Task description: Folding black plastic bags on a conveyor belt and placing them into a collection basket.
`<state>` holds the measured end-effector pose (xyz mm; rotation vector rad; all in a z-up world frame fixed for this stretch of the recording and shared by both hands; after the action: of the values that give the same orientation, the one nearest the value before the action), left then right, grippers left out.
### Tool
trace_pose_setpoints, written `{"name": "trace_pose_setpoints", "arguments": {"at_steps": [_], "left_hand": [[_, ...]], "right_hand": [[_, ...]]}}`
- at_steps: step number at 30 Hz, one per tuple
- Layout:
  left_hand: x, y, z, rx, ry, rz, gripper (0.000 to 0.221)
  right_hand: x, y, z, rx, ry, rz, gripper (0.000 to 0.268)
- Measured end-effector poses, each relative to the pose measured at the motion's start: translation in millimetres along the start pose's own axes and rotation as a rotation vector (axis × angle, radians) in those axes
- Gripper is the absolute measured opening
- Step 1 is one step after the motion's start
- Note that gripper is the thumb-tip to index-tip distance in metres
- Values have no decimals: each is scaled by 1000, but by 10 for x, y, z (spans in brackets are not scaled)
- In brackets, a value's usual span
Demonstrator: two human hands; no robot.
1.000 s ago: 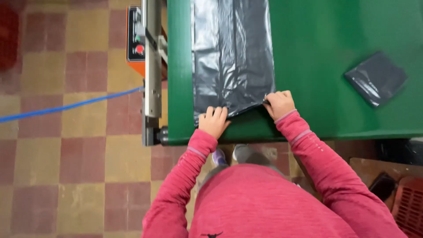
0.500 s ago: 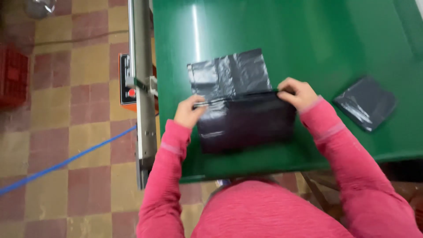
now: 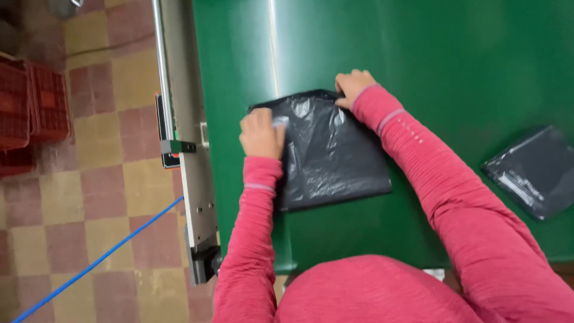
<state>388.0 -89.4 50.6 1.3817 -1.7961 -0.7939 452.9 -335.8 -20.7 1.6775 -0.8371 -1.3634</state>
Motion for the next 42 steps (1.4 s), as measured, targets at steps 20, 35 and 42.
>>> {"name": "trace_pose_setpoints", "arguments": {"at_steps": [20, 35, 42], "left_hand": [[-140, 1388, 1497, -4, -436, 549, 68], [805, -703, 1969, -1472, 578, 1130, 32], [1116, -191, 1478, -589, -94, 770, 37]], "right_hand": [[-1346, 551, 2665, 559, 264, 171, 17], [-449, -1424, 3845, 421, -367, -782, 37], [-127, -1245, 3754, 709, -795, -1728, 39]]}}
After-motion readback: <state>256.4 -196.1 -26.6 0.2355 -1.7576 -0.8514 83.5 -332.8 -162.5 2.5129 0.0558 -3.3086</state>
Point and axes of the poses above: each hand's wrist, its own z-axis away from the middle knuckle, its own y-axis out of the back of the hand, x = y × z, the point moved 10 cm from there along -z, towards the middle knuckle, and after that the axes turned 15 degrees about x, right-handed, at the moved point
